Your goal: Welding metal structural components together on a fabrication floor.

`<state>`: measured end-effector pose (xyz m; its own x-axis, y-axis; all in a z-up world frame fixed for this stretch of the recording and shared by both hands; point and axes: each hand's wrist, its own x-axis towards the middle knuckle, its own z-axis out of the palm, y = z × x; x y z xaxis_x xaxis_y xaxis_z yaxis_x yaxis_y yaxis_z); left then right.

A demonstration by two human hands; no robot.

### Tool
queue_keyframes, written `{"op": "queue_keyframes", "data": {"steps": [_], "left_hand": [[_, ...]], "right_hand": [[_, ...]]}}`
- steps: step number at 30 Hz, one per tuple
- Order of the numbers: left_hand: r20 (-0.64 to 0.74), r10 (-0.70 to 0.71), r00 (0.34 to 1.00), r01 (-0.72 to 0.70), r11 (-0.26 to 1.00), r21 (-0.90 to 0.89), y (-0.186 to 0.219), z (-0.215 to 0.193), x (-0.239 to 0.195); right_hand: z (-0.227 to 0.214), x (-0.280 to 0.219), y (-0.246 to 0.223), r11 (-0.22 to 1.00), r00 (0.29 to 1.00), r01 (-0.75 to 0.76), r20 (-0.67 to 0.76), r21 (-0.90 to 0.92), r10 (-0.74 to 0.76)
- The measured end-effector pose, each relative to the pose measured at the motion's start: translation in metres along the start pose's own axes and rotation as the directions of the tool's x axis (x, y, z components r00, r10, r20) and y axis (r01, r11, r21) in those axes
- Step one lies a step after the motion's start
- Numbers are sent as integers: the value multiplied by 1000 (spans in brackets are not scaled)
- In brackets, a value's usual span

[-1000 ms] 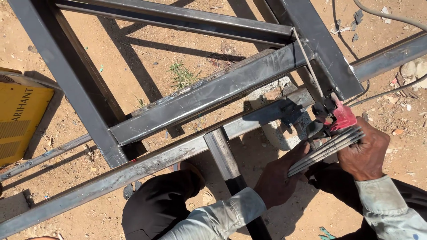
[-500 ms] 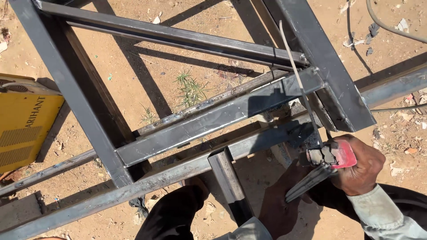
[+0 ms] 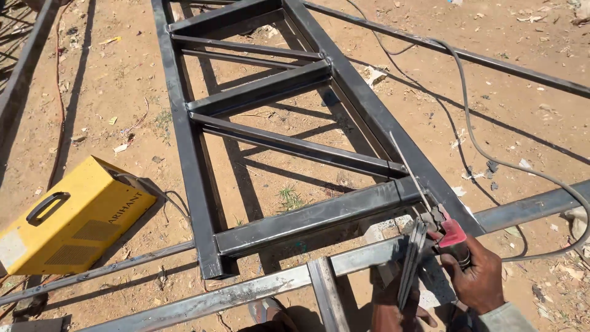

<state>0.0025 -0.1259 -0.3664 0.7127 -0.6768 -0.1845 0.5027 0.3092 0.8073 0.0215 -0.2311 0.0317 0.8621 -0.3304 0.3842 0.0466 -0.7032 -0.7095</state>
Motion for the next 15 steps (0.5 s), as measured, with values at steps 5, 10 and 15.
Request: {"op": "queue_keyframes", "data": {"steps": [5,10,15], "left_hand": [[-228,399,888,-401,915,42,303,141,-99],[-270,295,917,-306,952,2,325,174,-118],[-297,95,950,-87,995,40,317,180,-135]], "right_hand": [[6,5,4,996,998,-28,-60,-80,24],[-13,8,-24,973,998,-67,-1,-222,68],[-18,-16,21,956,996,1,81,-293,23]]}}
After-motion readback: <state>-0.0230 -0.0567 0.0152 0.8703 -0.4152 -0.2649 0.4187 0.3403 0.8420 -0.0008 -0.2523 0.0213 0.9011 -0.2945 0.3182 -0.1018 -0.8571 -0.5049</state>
